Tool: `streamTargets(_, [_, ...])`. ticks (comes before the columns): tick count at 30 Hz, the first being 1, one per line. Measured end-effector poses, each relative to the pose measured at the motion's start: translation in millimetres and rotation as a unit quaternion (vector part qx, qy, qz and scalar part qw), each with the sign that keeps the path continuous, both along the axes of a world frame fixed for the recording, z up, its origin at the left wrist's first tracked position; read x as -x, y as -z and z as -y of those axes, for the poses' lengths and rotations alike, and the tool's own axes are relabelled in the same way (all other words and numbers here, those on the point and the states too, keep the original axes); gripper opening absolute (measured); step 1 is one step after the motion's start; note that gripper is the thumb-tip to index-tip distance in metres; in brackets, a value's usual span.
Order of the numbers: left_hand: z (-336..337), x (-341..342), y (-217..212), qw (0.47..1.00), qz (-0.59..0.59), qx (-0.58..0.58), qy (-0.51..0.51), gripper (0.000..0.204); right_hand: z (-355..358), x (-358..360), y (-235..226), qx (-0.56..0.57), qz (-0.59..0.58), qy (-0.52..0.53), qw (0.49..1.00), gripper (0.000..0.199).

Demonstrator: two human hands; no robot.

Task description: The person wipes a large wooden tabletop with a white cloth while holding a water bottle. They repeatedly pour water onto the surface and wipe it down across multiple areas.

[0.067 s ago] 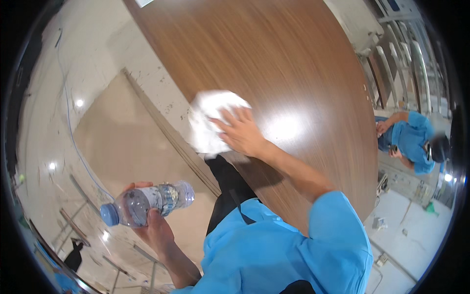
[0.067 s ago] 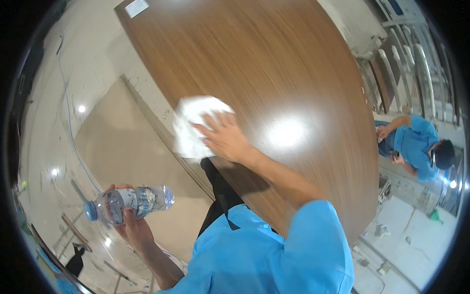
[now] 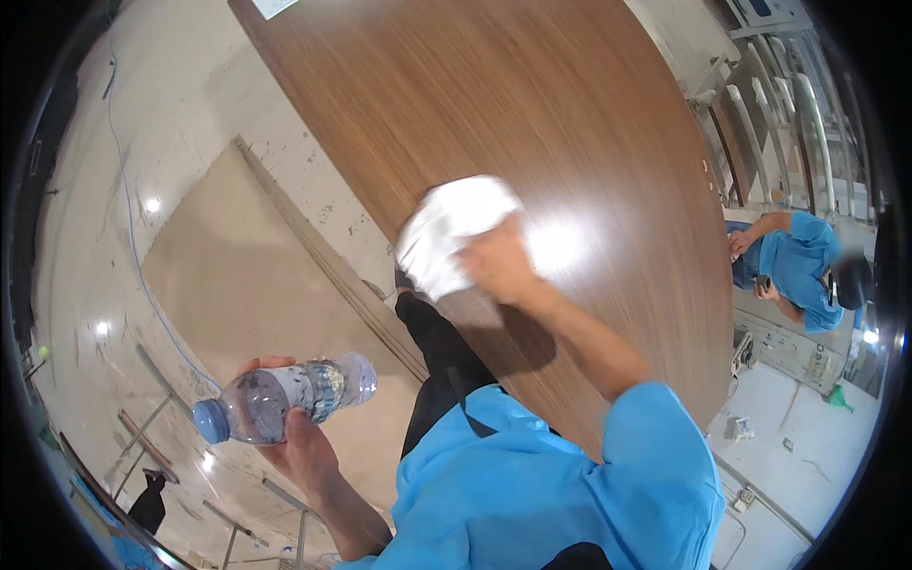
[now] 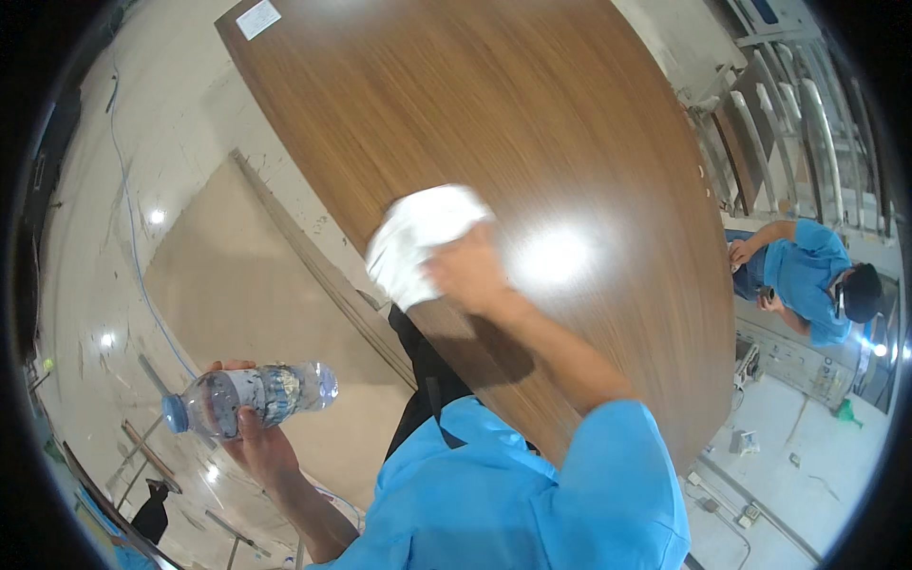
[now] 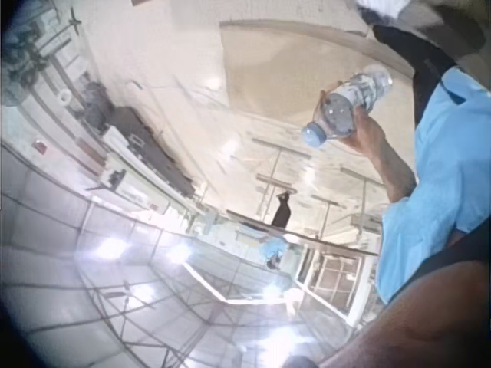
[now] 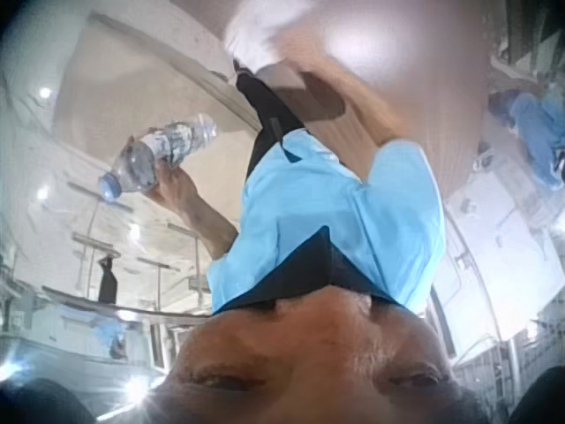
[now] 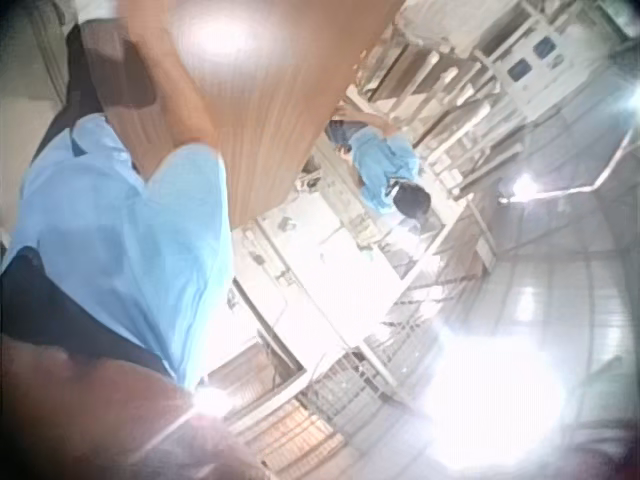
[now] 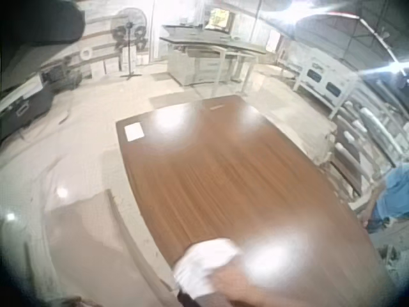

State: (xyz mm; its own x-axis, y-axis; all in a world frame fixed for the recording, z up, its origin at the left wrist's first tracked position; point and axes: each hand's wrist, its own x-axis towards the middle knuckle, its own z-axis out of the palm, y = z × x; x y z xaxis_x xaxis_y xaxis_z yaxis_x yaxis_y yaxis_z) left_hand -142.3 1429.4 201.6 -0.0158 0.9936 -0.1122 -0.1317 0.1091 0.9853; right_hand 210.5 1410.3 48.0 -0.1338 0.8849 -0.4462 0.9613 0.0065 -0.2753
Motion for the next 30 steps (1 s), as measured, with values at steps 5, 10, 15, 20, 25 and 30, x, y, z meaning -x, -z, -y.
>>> streamTargets(5, [-17.7,-16.8,-10.4,0.999,-0.023,-0.013,0.022,0.077,-22.2,-247.0,52.0,-0.364,0.429,0.387,0.731,0.038])
streamTargets(10, [-48.9,-44.4,-10.0,0.996,-0.059,-0.042,0.052,0.073,-98.8,-90.0,9.2,-0.289,0.256,0.029,0.922,0.049])
streamTargets(15, [-59.2,-58.7,-10.6,0.996,-0.035,-0.042,0.077,0.074,68.2,-81.0,27.1,-0.238,0.114,0.216,0.940,0.067])
streamTargets(20, [-79.0,-60.6,0.8,0.993,-0.023,-0.027,0.114,0.074,190.4,-292.4,36.7,-0.087,0.289,0.724,0.620,0.087])
streamTargets(25, [-100.6,-80.6,-7.6,0.987,-0.053,-0.020,0.152,0.073,5.0,-188.9,10.7,-0.241,0.261,0.462,0.813,0.081])
streamTargets(30, [-101.3,-108.4,-17.6,0.977,-0.054,-0.064,0.196,0.067,29.6,13.0,6.5,-0.277,-0.152,0.065,0.946,0.055])
